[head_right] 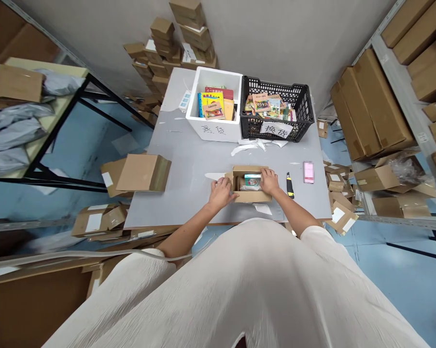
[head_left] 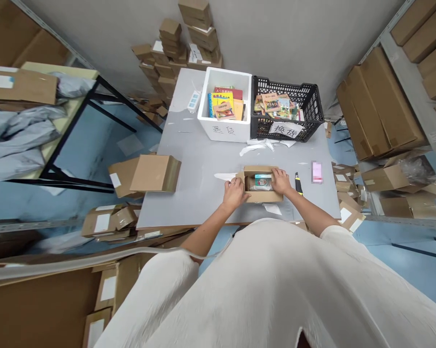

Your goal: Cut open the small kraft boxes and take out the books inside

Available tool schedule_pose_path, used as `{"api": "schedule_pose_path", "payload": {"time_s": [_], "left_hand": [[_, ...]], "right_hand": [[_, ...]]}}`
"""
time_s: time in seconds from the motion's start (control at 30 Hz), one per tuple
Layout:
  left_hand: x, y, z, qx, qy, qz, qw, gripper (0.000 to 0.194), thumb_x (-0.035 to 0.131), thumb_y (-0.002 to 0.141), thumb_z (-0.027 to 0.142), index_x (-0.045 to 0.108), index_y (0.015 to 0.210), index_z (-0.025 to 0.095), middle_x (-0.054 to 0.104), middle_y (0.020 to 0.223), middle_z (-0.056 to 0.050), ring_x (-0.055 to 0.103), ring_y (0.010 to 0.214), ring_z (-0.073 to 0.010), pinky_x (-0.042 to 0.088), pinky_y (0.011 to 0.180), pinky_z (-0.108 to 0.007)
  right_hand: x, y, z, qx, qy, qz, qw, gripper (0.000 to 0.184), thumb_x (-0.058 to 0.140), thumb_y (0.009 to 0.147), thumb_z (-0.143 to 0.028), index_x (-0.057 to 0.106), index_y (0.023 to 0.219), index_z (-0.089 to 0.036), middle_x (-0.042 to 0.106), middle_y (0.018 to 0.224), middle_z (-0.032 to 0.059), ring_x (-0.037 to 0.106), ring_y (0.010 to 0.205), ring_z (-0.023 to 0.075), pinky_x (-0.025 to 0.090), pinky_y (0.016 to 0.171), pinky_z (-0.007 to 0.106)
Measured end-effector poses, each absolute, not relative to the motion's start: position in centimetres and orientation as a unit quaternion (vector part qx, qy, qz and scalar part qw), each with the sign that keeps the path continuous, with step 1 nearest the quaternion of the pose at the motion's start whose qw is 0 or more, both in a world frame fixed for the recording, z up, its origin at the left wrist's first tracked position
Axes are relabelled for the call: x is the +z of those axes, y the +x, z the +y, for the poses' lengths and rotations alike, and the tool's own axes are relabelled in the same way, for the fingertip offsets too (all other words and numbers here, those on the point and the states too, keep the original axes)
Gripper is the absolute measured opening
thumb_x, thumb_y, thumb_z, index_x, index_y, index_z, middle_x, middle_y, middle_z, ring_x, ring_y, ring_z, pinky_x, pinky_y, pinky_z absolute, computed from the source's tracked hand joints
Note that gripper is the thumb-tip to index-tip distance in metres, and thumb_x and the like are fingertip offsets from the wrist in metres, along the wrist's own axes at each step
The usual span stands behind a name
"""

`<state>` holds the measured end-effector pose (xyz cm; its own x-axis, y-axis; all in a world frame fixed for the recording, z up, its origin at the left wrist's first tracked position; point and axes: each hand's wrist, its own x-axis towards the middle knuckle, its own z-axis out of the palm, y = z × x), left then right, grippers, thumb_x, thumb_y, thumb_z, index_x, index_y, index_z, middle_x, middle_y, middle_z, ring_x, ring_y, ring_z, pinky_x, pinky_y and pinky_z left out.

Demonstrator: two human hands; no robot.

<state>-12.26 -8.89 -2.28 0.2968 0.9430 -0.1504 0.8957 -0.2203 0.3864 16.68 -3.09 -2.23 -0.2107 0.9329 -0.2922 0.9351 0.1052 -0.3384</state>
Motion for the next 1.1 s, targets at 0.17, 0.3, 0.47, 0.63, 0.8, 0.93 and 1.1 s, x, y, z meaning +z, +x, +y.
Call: {"api": "schedule_pose_path", "payload": {"time_s": [0.17,0.3,0.47,0.63,0.8,0.93,1.1], "left_hand": [[-3.2,-12.1,-5.1,0.049,0.792,0.553,0.255,0.093,0.092,0.085,0.056,0.055,0.165,0.025,0.048,0.175,-0.023,0.057,0.151,-0.0477,0.045,0.124,-0.058],[-3.6,-11.9,-3.0,0.026,0.792,0.535,0.292,0.123,0.099,0.075,0.06,0.039,0.177,0.025,0.032,0.187,-0.024,0.047,0.161,-0.0504,0.044,0.126,-0.058],[-4.0,-12.1,-2.6,0.014,0.789,0.531,0.31,0.128,0.1,0.073,0.059,0.037,0.179,0.024,0.03,0.188,-0.025,0.042,0.165,-0.052,0.041,0.129,-0.06],[-4.2,-12.3,-2.8,0.014,0.79,0.526,0.315,0.126,0.101,0.073,0.058,0.039,0.178,0.025,0.029,0.189,-0.023,0.04,0.166,-0.0534,0.041,0.129,-0.061],[-3.4,-12.2,-2.7,-0.011,0.797,0.52,0.307,0.128,0.098,0.077,0.057,0.031,0.182,0.026,0.024,0.191,-0.02,0.04,0.166,-0.0514,0.04,0.13,-0.059],[-2.2,-12.0,-2.8,-0.046,0.802,0.517,0.295,0.129,0.096,0.082,0.055,0.023,0.185,0.029,0.019,0.193,-0.016,0.039,0.167,-0.0477,0.04,0.131,-0.054],[-1.4,-11.8,-3.0,-0.064,0.8,0.52,0.292,0.131,0.095,0.084,0.053,0.016,0.186,0.029,0.017,0.194,-0.016,0.037,0.168,-0.0475,0.039,0.132,-0.055]], "right_hand": [[-2.2,16.6,-3.2,-0.221,0.632,0.742,-0.013,0.08,0.07,0.099,-0.039,0.043,0.173,-0.023,0.05,0.175,0.0206,0.04,0.159,0.0443,0.041,0.127,0.063],[-2.0,15.8,-3.4,-0.204,0.641,0.74,0.002,0.078,0.068,0.099,-0.031,0.044,0.172,-0.022,0.049,0.176,0.0206,0.042,0.158,0.0437,0.04,0.127,0.061],[-1.5,16.2,-3.0,-0.233,0.649,0.724,-0.014,0.085,0.063,0.094,-0.028,0.041,0.176,-0.019,0.05,0.176,0.0204,0.044,0.159,0.0441,0.044,0.128,0.062],[-1.0,19.7,-3.0,-0.289,0.629,0.716,-0.097,0.093,0.056,0.091,-0.028,0.034,0.18,-0.016,0.052,0.174,0.019,0.054,0.155,0.0375,0.046,0.13,0.057],[-1.2,23.1,-4.1,-0.216,0.664,0.706,-0.121,0.091,0.056,0.09,-0.025,0.036,0.178,-0.017,0.049,0.173,0.0211,0.053,0.151,0.0384,0.048,0.126,0.059],[-1.8,23.8,-4.8,-0.148,0.701,0.695,-0.063,0.075,0.062,0.09,-0.024,0.054,0.164,-0.015,0.056,0.159,0.0248,0.054,0.14,0.0435,0.049,0.118,0.061],[-1.2,22.5,-4.9,-0.156,0.639,0.753,0.014,0.052,0.052,0.097,-0.012,0.068,0.147,-0.016,0.066,0.14,0.0211,0.059,0.125,0.0354,0.05,0.11,0.046]]}}
